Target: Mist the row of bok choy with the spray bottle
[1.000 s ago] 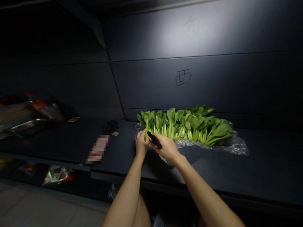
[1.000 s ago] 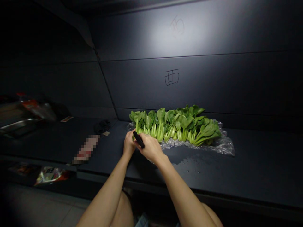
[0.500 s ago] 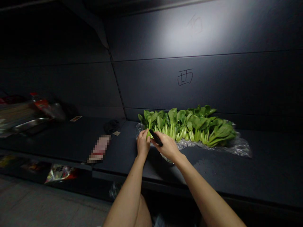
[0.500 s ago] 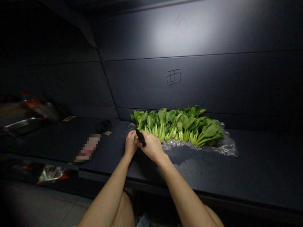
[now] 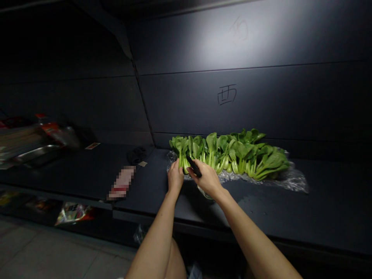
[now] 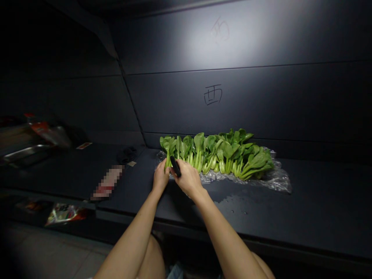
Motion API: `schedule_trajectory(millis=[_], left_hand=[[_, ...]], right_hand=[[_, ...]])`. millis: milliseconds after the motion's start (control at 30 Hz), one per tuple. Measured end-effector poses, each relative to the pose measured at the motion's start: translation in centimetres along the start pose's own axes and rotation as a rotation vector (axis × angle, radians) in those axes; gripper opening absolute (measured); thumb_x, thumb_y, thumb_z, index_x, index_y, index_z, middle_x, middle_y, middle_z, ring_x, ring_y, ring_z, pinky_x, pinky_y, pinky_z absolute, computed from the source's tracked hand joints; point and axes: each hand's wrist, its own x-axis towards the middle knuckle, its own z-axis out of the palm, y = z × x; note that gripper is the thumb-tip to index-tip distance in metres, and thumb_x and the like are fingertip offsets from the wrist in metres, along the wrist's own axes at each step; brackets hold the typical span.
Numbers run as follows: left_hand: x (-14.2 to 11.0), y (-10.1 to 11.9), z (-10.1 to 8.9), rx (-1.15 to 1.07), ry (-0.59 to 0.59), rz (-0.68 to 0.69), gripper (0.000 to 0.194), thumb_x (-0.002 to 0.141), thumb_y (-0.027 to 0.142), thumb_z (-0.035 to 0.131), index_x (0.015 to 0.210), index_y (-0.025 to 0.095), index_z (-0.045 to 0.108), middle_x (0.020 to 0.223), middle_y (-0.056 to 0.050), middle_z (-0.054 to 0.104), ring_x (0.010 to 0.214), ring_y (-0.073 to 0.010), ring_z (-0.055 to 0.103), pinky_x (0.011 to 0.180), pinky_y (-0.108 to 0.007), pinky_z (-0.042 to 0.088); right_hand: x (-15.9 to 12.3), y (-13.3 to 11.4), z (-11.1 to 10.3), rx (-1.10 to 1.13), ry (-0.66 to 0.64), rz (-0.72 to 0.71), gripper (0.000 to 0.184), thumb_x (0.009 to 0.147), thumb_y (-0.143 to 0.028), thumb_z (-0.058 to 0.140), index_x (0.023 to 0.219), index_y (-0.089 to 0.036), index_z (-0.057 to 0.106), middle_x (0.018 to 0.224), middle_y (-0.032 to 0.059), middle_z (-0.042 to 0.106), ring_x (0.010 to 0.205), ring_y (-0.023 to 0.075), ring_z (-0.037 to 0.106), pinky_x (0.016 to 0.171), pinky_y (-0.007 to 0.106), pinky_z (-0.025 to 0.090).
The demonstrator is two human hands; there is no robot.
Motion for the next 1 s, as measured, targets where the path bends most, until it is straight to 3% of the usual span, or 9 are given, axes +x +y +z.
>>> schedule_trajectory(millis=[333,567,1000], left_hand=[[0.1,-0.4,0.4,0.062,-0.005,-0.01,0.053,0.085,0.012,0.041,0.138,0.018,0.046,0.127,-0.014,0.062,0.114,-0.0242,0.06,0.099,-0.04,0.045],[0.2,-0.2,0.2,0.133,-0.06,-0.018,0.052,0.089,0.021,0.037,0.14,0.01,0.041,0.127,-0.02,0.061,0.115,-0.0273,0.06,0.097,-0.04,0.045],[0.5,-1.1,1.3,0.05,0.08,-0.078,0.057,0.088,0.028,0.043,0.141,0.01,0.038,0.137,-0.022,0.052,0.128,-0.0284,0.049,0.106,-0.042,0.038]], right_hand=[[-0.3,0.1,-0.6,-0.021,-0.029,0.04,0.026,0.092,-0.039,0.047,0.106,-0.022,0.061,0.096,0.0075,0.071,0.085,0.0211,0.066,0.067,0.026,0.041],[-0.4,0.4,-0.4,0.017,-0.01,0.006,0.028,0.092,-0.041,0.047,0.106,-0.021,0.061,0.097,0.0074,0.071,0.086,0.0203,0.065,0.068,0.025,0.041],[-0.8,1.0,-1.5,-0.047,-0.056,0.094,0.028,0.093,-0.041,0.045,0.105,-0.021,0.061,0.093,0.0072,0.072,0.082,0.0215,0.066,0.064,0.025,0.039]])
